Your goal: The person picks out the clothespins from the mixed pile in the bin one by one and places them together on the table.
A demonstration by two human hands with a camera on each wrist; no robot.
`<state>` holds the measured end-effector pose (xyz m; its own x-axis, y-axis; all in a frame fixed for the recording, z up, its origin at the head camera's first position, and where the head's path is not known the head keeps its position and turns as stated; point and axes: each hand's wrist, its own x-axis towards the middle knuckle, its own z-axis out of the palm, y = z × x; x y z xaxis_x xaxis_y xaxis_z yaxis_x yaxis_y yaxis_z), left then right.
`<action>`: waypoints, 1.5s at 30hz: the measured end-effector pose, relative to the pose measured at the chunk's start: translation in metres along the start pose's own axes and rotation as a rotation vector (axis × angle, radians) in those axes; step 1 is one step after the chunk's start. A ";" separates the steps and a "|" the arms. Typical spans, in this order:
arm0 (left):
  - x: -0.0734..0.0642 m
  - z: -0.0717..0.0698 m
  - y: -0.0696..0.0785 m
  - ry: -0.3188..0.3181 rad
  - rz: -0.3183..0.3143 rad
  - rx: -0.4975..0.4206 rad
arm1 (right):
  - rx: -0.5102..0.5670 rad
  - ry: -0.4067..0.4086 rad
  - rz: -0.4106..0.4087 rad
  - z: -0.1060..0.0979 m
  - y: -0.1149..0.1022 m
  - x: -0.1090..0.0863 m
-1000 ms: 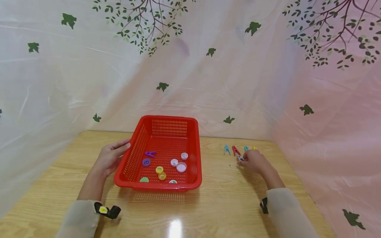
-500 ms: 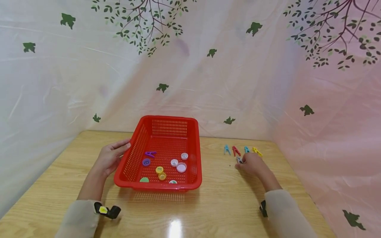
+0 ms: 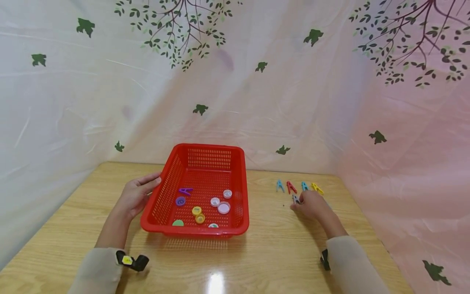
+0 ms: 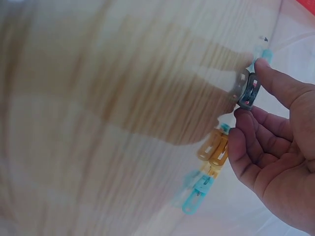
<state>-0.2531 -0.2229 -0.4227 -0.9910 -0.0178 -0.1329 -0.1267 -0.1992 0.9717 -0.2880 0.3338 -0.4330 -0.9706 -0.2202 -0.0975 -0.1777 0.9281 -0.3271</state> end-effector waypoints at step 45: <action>0.000 0.000 -0.002 0.019 0.001 0.015 | -0.075 0.106 -0.176 -0.058 -0.057 0.030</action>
<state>-0.2532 -0.2220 -0.4247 -0.9901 -0.0364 -0.1356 -0.1266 -0.1849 0.9746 -0.3160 0.2920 -0.3626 -0.9345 -0.3515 0.0558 -0.3535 0.8987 -0.2595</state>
